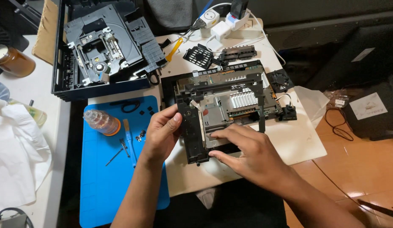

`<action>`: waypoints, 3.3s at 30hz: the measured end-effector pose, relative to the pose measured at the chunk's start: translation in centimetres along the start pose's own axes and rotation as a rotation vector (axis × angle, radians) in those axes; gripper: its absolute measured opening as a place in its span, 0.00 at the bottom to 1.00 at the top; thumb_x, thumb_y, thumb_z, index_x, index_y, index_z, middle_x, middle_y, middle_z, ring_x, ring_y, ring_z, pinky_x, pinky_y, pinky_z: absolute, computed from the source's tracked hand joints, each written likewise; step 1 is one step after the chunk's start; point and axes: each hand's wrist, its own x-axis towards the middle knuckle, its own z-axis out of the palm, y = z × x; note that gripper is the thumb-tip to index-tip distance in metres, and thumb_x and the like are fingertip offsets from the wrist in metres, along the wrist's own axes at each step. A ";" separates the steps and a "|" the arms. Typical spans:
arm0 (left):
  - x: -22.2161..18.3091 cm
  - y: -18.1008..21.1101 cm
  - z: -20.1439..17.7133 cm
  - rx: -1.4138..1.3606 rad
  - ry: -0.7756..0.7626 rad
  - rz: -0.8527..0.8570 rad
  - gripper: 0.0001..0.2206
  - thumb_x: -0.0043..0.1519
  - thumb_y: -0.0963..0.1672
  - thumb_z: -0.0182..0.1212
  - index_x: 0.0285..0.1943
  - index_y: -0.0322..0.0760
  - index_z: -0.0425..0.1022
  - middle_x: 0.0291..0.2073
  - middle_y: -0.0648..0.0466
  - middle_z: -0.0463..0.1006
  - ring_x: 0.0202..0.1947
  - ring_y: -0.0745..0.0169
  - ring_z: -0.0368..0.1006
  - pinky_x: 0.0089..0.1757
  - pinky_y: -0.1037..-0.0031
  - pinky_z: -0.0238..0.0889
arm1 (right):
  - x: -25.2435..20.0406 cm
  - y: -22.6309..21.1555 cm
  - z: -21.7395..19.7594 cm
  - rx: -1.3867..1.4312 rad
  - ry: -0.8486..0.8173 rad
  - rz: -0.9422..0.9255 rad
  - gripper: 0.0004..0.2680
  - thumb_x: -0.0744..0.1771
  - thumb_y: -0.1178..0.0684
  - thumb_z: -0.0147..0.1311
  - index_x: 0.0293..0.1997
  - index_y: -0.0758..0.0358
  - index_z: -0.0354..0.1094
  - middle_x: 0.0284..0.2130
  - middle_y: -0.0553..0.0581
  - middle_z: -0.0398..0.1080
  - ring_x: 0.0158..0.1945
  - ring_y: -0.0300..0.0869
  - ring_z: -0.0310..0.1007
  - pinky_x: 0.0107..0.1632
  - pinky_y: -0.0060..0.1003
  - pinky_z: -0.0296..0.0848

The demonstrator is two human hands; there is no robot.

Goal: Disassembling a game console to remove internal components like the disc drive and cooling fan using a screwdriver.

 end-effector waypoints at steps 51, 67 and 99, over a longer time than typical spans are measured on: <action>0.9 1.0 -0.2 0.364 0.285 -0.054 0.31 0.53 0.36 0.73 0.67 0.33 0.68 0.41 0.44 0.82 0.25 0.70 0.75 0.25 0.81 0.72 | -3.7 10.5 2.7 0.938 0.199 0.460 0.24 0.66 0.57 0.55 0.70 0.74 0.51 0.35 0.69 0.74 0.23 0.44 0.78 0.26 0.36 0.81; -0.5 3.0 1.6 0.617 0.308 -0.123 0.31 0.61 0.38 0.64 0.74 0.38 0.59 0.43 0.39 0.75 0.30 0.60 0.72 0.31 0.67 0.78 | -3.8 9.8 -0.3 1.040 0.126 0.445 0.30 0.62 0.63 0.59 0.73 0.63 0.51 0.47 0.68 0.68 0.34 0.51 0.82 0.38 0.46 0.87; -7.6 0.0 -2.7 0.731 0.724 0.020 0.22 0.66 0.42 0.52 0.72 0.37 0.66 0.67 0.49 0.72 0.64 0.62 0.68 0.59 0.75 0.64 | 5.7 15.1 -4.1 -0.265 -0.379 0.095 0.40 0.54 0.35 0.75 0.73 0.39 0.55 0.74 0.60 0.47 0.78 0.54 0.36 0.70 0.57 0.35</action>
